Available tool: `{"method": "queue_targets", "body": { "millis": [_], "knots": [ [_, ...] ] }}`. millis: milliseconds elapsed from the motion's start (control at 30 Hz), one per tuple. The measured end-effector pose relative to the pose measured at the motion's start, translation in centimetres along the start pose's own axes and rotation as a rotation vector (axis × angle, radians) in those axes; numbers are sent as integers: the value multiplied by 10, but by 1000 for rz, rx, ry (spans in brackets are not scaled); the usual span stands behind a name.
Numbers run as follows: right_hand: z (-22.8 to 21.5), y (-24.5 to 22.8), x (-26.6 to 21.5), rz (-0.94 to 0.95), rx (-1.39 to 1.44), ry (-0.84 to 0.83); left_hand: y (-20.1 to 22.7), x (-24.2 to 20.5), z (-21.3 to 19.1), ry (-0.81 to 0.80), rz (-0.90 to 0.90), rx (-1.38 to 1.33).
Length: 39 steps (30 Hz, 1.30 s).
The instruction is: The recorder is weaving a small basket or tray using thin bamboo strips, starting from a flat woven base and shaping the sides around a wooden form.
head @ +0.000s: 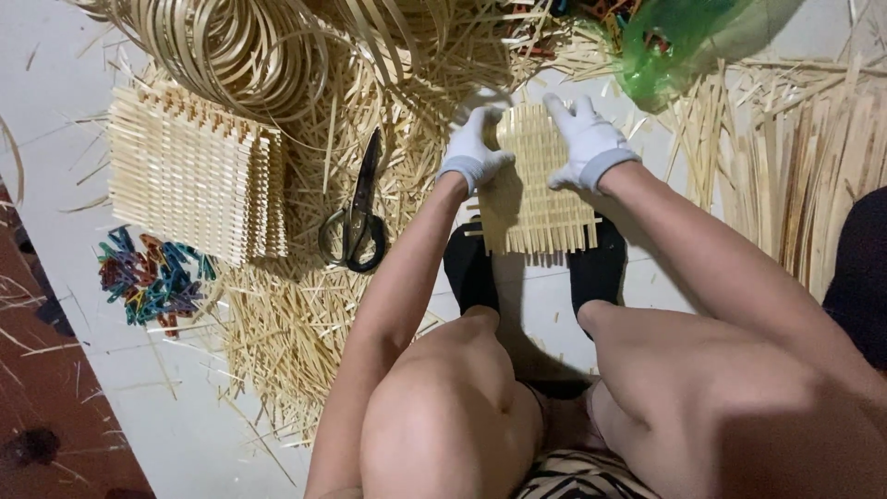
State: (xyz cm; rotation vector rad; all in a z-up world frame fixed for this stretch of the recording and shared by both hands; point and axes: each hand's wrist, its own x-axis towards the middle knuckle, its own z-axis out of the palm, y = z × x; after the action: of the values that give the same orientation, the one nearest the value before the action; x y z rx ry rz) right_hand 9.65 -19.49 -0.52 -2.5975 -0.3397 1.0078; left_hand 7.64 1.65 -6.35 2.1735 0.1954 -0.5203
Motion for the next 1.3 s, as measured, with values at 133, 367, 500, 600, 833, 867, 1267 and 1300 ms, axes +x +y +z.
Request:
{"method": "queue_targets", "body": {
  "millis": [133,367,500,600,833,867,1267,1300],
  "knots": [
    [13,13,-1,-84,47,93,6,-1,-3,-22,-72,-83],
    [18,16,-1,-76,114,163,21,-13,-10,-36,-62,-125],
    [23,21,-3,-124,193,205,5,3,-2,-56,-42,-83],
    [23,19,-5,-77,197,215,2,13,1,-88,27,18],
    [25,19,-10,-101,201,245,13,2,0,-80,-33,108],
    [25,18,-12,-104,207,258,16,-1,0,-70,-56,107],
    [31,24,0,-81,165,239,-4,0,7,62,-33,14],
    [31,25,0,-81,161,241,-10,9,9,63,-30,11]
  ]
}}
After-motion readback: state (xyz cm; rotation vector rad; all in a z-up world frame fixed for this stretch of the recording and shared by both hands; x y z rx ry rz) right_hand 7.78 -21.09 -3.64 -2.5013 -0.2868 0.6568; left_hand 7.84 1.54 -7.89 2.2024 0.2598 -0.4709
